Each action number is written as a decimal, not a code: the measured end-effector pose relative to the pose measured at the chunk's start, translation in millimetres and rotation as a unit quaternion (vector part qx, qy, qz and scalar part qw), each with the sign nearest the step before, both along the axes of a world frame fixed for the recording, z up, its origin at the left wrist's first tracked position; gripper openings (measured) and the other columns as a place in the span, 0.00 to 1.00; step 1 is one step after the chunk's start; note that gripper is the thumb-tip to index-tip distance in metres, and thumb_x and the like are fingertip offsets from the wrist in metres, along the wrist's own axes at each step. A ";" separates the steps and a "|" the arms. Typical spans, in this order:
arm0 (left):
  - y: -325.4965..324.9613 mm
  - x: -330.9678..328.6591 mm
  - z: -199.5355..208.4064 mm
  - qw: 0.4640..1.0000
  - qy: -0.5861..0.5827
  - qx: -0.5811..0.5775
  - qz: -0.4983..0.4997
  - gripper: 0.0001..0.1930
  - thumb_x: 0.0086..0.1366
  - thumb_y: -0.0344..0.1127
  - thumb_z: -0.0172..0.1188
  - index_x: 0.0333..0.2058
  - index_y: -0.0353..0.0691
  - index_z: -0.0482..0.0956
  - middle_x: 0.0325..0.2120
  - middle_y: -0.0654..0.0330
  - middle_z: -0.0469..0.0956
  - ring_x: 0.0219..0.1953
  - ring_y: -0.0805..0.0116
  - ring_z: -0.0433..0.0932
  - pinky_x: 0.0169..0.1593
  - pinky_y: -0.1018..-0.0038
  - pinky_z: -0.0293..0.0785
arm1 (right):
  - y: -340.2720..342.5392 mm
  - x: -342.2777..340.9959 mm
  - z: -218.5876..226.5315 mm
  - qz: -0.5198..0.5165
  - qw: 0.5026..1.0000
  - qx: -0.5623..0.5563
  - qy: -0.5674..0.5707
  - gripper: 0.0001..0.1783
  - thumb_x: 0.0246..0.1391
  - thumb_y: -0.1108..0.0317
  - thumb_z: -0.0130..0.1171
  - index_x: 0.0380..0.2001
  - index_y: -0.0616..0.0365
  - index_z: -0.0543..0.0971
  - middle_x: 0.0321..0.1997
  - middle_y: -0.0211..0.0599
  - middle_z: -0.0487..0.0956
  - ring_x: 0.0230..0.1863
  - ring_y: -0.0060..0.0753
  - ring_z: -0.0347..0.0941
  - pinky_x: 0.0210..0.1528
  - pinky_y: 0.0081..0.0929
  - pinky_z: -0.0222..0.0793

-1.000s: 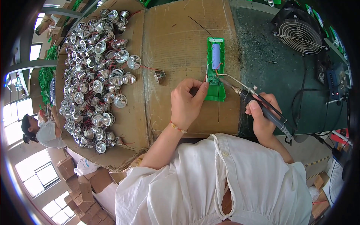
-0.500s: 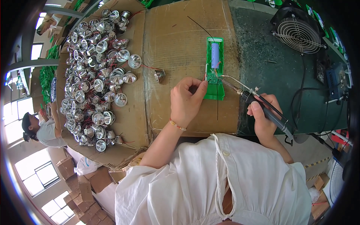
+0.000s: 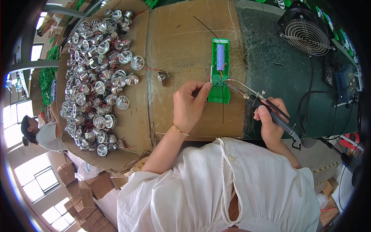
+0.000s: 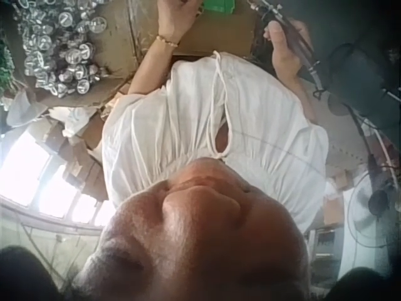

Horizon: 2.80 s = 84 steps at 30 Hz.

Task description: Soldering electrical wires to a circuit board and LED component at an assembly station.

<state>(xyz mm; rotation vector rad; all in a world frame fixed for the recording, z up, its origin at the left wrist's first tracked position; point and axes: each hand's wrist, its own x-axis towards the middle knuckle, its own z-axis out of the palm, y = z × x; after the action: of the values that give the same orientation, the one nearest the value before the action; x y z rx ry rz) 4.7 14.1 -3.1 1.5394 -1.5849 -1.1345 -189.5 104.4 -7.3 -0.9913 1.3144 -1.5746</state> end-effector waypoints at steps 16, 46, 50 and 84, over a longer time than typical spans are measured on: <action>-8.5 3.1 1.5 0.987 -0.050 -0.016 -0.152 0.08 0.54 0.32 0.62 0.23 0.31 0.77 0.28 0.63 0.68 0.21 0.80 0.68 0.23 0.81 0.65 | -1.8 3.0 0.5 0.005 1.000 0.007 0.026 0.09 0.49 0.72 0.58 0.29 0.65 0.70 0.25 0.36 0.72 0.22 0.19 0.68 0.24 0.16 0.66; -14.6 5.3 5.9 0.984 -0.033 0.037 -0.173 0.08 0.54 0.31 0.62 0.22 0.32 0.77 0.27 0.64 0.67 0.22 0.81 0.67 0.25 0.83 0.64 | 1.8 2.3 7.5 -0.036 0.999 0.010 -0.011 0.07 0.50 0.75 0.55 0.31 0.65 0.69 0.24 0.37 0.72 0.22 0.20 0.68 0.25 0.17 0.67; -16.1 5.0 0.9 0.984 -0.035 0.012 -0.175 0.08 0.54 0.30 0.62 0.22 0.31 0.77 0.27 0.64 0.68 0.21 0.81 0.67 0.24 0.83 0.64 | 2.5 -0.9 6.5 -0.042 0.999 0.011 -0.011 0.07 0.50 0.75 0.55 0.31 0.65 0.69 0.24 0.37 0.71 0.22 0.20 0.68 0.25 0.18 0.66; -12.2 -2.1 1.3 0.989 -0.083 -0.034 -0.120 0.09 0.52 0.33 0.64 0.21 0.33 0.78 0.23 0.62 0.70 0.25 0.75 0.69 0.28 0.78 0.65 | -6.7 5.0 -0.3 0.000 0.998 0.008 0.056 0.09 0.48 0.73 0.59 0.29 0.65 0.70 0.25 0.33 0.73 0.22 0.17 0.69 0.24 0.14 0.64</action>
<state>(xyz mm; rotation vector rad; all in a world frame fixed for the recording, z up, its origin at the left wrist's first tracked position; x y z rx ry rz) 2.6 1.9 -1.8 1.4580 -1.9434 -1.0872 -184.5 97.7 -7.6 -1.0835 1.4017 -1.5238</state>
